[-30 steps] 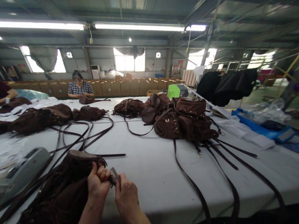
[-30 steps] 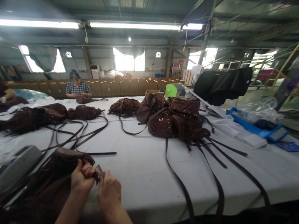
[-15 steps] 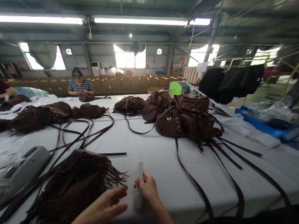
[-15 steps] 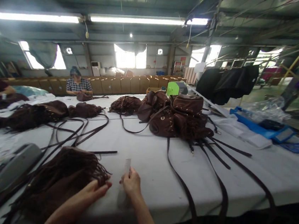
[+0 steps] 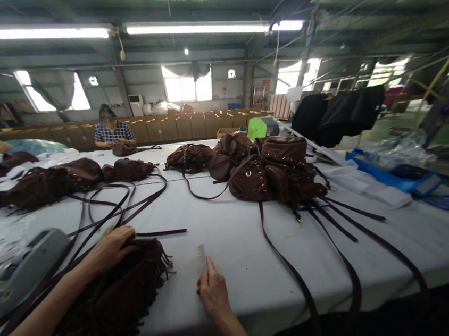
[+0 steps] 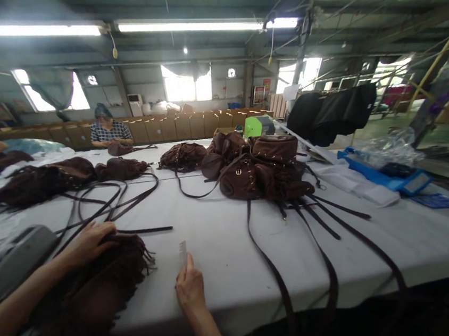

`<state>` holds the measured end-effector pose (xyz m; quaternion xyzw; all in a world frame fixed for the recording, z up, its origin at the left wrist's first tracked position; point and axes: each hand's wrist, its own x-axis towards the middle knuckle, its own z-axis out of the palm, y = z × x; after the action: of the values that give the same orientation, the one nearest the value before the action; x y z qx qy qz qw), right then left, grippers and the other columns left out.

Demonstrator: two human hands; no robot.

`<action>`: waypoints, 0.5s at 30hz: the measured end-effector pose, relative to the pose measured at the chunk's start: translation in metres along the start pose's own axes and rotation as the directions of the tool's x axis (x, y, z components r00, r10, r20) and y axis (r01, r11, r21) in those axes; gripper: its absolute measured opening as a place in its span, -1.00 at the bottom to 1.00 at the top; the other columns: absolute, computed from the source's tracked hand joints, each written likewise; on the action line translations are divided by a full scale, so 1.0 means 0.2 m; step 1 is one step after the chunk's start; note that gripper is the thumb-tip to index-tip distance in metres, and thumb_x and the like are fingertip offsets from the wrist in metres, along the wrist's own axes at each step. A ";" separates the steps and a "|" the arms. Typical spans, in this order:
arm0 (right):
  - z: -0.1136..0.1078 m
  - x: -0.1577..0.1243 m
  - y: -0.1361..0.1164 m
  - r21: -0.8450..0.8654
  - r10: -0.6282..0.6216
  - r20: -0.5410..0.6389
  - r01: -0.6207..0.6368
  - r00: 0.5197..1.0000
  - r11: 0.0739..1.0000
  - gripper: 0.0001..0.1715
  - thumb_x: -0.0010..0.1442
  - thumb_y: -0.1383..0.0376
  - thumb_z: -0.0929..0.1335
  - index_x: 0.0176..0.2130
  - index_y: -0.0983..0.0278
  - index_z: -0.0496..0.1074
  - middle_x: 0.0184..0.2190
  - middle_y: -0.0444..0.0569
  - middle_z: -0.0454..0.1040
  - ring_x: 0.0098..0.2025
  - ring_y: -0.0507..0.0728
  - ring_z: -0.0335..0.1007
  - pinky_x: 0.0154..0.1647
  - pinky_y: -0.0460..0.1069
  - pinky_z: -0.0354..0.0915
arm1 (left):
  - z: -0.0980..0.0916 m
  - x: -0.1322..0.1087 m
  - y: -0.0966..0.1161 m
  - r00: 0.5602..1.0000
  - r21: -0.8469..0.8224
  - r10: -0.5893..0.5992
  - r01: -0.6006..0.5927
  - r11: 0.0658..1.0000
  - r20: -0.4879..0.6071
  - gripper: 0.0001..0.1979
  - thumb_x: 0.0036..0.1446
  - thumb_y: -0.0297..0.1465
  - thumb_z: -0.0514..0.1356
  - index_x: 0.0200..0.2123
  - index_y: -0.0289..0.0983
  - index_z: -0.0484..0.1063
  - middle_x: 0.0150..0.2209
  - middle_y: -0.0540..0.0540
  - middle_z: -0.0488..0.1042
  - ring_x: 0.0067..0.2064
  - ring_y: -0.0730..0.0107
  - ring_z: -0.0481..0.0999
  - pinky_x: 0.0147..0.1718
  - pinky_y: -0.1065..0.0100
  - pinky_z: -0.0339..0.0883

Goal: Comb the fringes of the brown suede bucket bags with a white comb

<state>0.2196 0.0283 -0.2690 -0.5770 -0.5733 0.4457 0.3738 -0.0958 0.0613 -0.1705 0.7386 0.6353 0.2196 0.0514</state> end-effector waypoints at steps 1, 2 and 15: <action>0.00 0.00 -0.01 0.002 0.003 0.016 -0.003 1.000 1.000 -0.38 0.19 0.40 0.13 0.23 0.41 0.20 -0.57 -0.09 0.49 -0.54 0.06 0.45 -0.37 -0.10 0.34 | 0.01 -0.02 0.02 1.000 -0.043 0.025 -0.026 0.999 -0.013 -0.87 -0.07 -0.28 0.33 -0.45 -0.15 0.46 -0.38 -0.08 0.49 -0.20 0.07 0.42 -0.03 0.14 0.16; 0.00 -0.01 -0.03 0.008 0.008 0.039 -0.008 0.999 1.000 -0.37 0.19 0.40 0.13 0.24 0.43 0.18 -0.60 -0.09 0.48 -0.56 0.06 0.45 -0.40 -0.10 0.34 | 0.02 -0.04 0.05 0.999 -0.115 0.031 -0.035 0.993 -0.039 -0.86 -0.10 -0.31 0.37 -0.50 -0.16 0.45 -0.45 -0.06 0.45 -0.29 0.15 0.39 -0.12 0.24 0.17; 0.09 -0.23 -0.67 -0.505 -0.299 0.126 0.320 0.946 0.802 -0.24 0.16 0.44 0.21 0.33 0.38 0.00 -0.34 0.19 0.60 -0.30 0.26 0.57 -0.27 0.05 0.40 | -0.26 -0.24 0.55 0.898 0.419 0.266 -0.103 0.902 -0.350 -0.73 0.22 -0.20 0.12 -0.46 -0.19 0.45 -0.52 0.00 0.44 -0.46 0.35 0.40 -0.42 0.38 0.05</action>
<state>0.1620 -0.0104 -0.1448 -0.5457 -0.7658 0.2192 0.2603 -0.0201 -0.0151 -0.0978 0.7313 0.5886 0.2383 -0.2489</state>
